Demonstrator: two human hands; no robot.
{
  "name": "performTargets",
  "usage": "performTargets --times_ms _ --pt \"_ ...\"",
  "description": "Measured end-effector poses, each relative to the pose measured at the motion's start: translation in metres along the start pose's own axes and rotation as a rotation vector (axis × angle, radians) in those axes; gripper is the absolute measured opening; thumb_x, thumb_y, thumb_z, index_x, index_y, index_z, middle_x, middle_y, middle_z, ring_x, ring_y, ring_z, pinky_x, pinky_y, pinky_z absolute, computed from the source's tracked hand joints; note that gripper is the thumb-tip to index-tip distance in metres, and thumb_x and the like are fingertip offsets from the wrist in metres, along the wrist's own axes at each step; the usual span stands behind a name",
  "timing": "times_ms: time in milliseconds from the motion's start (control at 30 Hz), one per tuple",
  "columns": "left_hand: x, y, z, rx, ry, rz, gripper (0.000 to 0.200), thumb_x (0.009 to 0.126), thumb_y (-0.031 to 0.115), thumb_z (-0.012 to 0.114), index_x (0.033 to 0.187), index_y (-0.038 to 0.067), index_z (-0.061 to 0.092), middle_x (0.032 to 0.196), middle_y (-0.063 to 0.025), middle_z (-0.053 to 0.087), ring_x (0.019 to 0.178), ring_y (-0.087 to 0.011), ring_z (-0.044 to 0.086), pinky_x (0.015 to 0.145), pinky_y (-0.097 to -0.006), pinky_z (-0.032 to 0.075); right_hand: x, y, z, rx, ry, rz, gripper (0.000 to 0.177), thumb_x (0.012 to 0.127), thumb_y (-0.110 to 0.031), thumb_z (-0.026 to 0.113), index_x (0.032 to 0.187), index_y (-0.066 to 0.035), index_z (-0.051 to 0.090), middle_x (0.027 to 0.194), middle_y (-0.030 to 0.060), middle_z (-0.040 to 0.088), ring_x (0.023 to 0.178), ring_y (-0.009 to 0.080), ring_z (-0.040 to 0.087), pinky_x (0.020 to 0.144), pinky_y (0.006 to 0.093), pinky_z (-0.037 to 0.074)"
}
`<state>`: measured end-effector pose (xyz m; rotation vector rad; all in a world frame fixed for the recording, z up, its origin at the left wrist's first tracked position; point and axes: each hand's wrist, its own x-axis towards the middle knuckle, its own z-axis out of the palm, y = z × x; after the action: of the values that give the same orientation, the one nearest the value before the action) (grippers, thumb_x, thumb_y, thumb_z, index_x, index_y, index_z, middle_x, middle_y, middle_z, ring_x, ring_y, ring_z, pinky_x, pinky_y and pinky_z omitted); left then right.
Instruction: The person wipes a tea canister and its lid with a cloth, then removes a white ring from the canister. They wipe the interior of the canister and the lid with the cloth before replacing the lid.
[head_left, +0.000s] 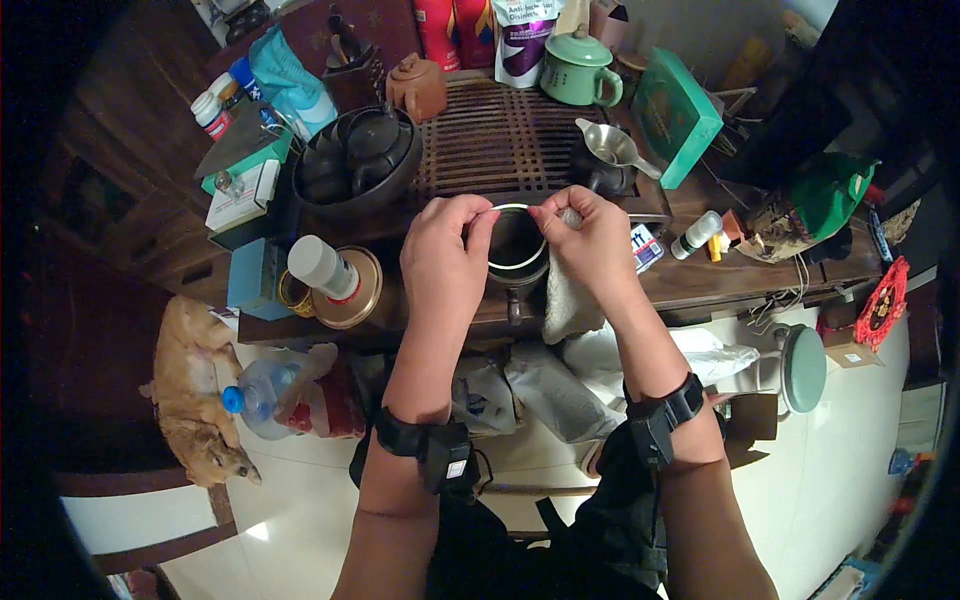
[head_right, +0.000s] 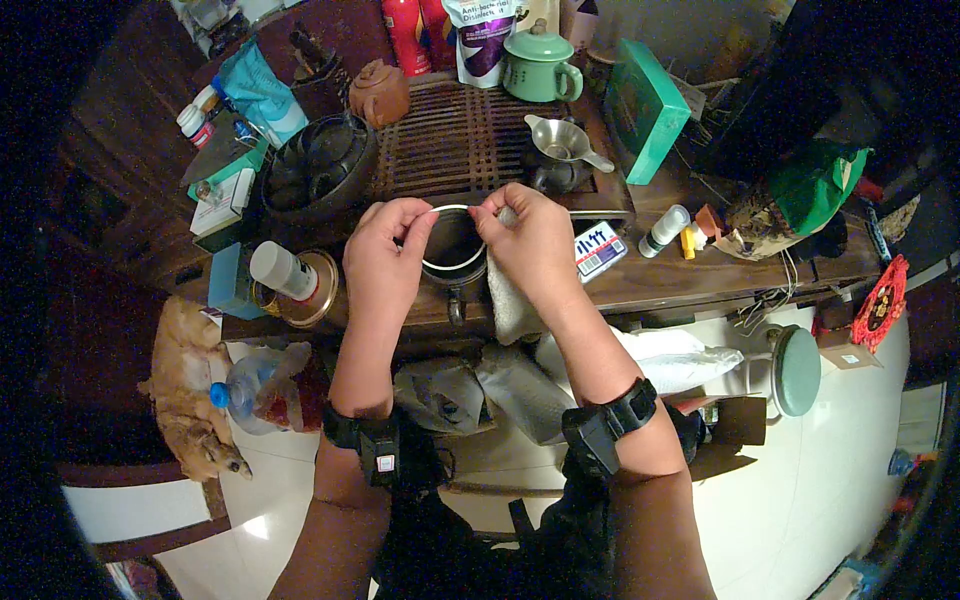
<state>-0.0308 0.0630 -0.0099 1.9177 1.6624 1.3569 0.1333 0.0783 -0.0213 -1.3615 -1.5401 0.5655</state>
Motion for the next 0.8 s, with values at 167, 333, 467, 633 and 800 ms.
performTargets --times_ms 167,333,467,633,800 --pt "0.000 0.000 -0.001 0.034 0.010 0.007 0.009 0.084 0.016 0.066 0.086 0.007 0.066 0.081 -0.0085 0.062 0.078 -0.0285 0.059 0.071 -0.0382 0.047 -0.001 -0.004 -0.002 -0.053 0.047 -0.089 0.017 0.077 -0.019 0.072 0.078 -0.003 0.065 0.071 0.0151 0.065 0.065 0.0320 0.064 0.061 0.0372 0.049" --pt "0.002 -0.001 -0.002 0.018 0.035 0.070 0.008 0.083 0.015 0.066 0.087 0.007 0.066 0.083 -0.0089 0.063 0.079 -0.0291 0.059 0.072 -0.0387 0.047 -0.002 -0.013 -0.006 -0.058 -0.003 -0.031 0.016 0.078 -0.017 0.071 0.083 -0.003 0.066 0.077 0.0151 0.067 0.067 0.0276 0.065 0.062 0.0352 0.049" --pt "0.005 0.007 -0.009 -0.052 0.079 0.162 0.007 0.081 0.009 0.067 0.088 0.006 0.066 0.085 -0.0079 0.063 0.079 -0.0254 0.059 0.070 -0.0351 0.047 0.002 -0.011 -0.011 0.174 -0.022 -0.139 0.016 0.080 -0.010 0.069 0.094 -0.002 0.068 0.086 0.0121 0.068 0.072 0.0221 0.064 0.065 0.0319 0.051" --pt "0.007 0.010 -0.017 -0.043 0.106 0.318 0.008 0.080 0.004 0.068 0.088 0.004 0.067 0.089 -0.0077 0.064 0.083 -0.0209 0.059 0.066 -0.0300 0.048 0.006 -0.028 -0.035 0.130 -0.192 -0.327 0.015 0.079 0.001 0.068 0.093 -0.002 0.070 0.090 0.0086 0.065 0.085 0.0183 0.063 0.073 0.0281 0.049" --pt "0.004 0.002 -0.026 -0.075 -0.126 0.377 0.008 0.079 0.006 0.068 0.086 0.005 0.067 0.087 -0.0065 0.065 0.084 -0.0243 0.059 0.072 -0.0332 0.047 0.005 -0.021 -0.048 0.042 -0.393 -0.362 0.015 0.078 -0.002 0.070 0.093 -0.004 0.071 0.094 0.0087 0.065 0.086 0.0195 0.064 0.075 0.0290 0.051"
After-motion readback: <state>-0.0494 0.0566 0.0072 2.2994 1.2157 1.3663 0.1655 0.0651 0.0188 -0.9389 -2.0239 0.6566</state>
